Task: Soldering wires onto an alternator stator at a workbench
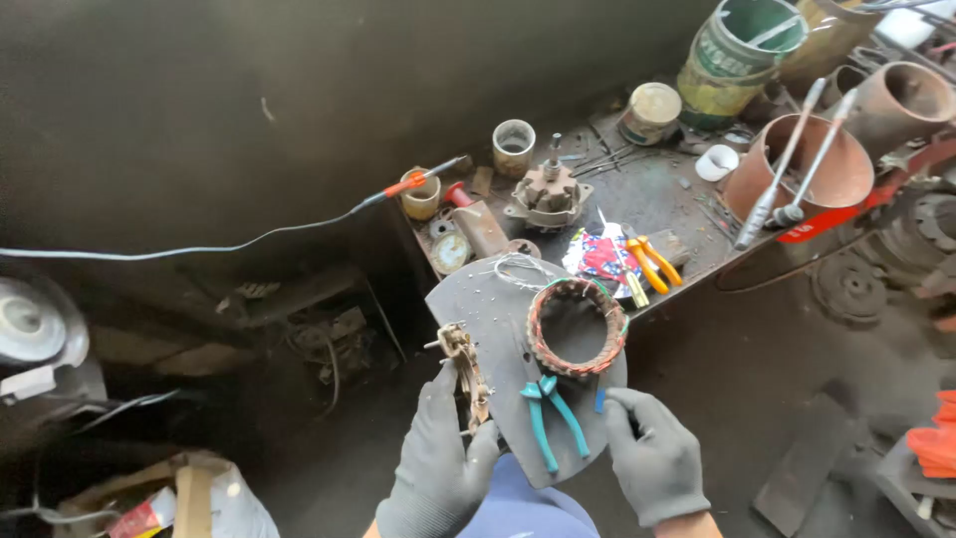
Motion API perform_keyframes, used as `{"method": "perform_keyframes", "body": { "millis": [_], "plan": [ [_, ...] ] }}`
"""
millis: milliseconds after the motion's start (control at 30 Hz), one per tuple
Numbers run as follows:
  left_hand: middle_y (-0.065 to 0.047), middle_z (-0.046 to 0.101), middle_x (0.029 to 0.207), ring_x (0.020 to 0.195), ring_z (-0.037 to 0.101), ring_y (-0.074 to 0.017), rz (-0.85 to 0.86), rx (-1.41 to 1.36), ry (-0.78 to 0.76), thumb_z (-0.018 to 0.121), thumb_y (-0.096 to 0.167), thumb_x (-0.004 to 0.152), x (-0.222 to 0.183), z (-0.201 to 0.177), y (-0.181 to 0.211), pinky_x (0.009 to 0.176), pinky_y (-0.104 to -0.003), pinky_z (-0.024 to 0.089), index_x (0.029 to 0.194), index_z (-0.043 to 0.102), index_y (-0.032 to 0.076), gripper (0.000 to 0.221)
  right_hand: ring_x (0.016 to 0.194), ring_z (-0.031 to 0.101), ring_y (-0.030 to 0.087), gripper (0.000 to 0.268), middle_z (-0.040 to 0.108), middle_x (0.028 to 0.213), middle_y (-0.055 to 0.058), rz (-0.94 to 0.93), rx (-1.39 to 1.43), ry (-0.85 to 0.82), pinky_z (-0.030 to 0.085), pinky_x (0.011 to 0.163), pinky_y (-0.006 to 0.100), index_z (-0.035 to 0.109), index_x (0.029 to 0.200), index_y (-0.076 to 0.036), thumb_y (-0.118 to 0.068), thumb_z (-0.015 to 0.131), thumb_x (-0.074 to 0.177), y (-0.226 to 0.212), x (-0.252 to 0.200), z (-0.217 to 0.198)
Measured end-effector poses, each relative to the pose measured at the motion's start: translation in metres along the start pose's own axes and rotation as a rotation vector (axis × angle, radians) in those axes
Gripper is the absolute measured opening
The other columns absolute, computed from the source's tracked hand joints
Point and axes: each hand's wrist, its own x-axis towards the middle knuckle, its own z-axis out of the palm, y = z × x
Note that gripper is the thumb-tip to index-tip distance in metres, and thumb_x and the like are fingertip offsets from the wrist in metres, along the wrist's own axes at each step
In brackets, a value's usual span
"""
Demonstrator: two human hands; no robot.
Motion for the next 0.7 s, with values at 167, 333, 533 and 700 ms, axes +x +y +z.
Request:
{"method": "perform_keyframes", "body": {
  "millis": [167, 333, 533, 700],
  "plan": [
    [-0.025, 0.052, 0.142, 0.122, 0.06, -0.0392, 0.24, 0.016, 0.266, 0.062, 0.032, 0.09, -0.002, -0.014, 0.026, 0.102, -0.045, 0.051, 0.153, 0.03, -0.004, 0.079, 0.068, 0.064, 0.004, 0.029, 0.085, 0.088, -0.005, 0.304, 0.291, -0.362, 0.056, 0.067, 0.02, 0.086, 0.108, -0.018, -0.02, 0.074, 0.082, -0.051, -0.004, 0.012],
    [-0.019, 0.058, 0.146, 0.127, 0.063, -0.0369, 0.276, 0.127, 0.452, 0.065, 0.033, 0.087, 0.006, -0.026, 0.027, 0.109, -0.041, 0.052, 0.151, 0.038, 0.0, 0.076, 0.077, 0.074, 0.017, 0.046, 0.081, 0.097, 0.014, 0.538, 0.785, -0.579, 0.068, 0.073, 0.031, 0.073, 0.131, -0.002, -0.008, 0.074, 0.086, -0.079, -0.007, 0.047],
    [-0.029, 0.052, 0.141, 0.119, 0.061, -0.0434, 0.3, -0.151, 0.104, 0.06, 0.034, 0.095, 0.037, -0.068, -0.014, 0.103, -0.051, 0.049, 0.158, 0.021, -0.002, 0.082, 0.07, 0.067, 0.028, 0.053, 0.074, 0.102, 0.029, 0.744, 1.24, -0.568, 0.057, 0.067, 0.038, 0.061, 0.141, 0.011, 0.004, 0.06, 0.088, -0.139, 0.002, 0.078],
    [-0.018, 0.056, 0.121, 0.1, 0.06, -0.0333, 0.197, -0.115, -0.163, 0.067, 0.038, 0.089, 0.071, -0.103, -0.054, 0.088, -0.045, 0.054, 0.161, 0.015, 0.002, 0.096, 0.052, 0.059, 0.025, 0.057, 0.072, 0.095, 0.025, 0.861, 1.248, -0.507, 0.038, 0.038, 0.03, 0.063, 0.139, 0.008, 0.001, 0.058, 0.083, -0.174, 0.006, 0.118]
  ]
}}
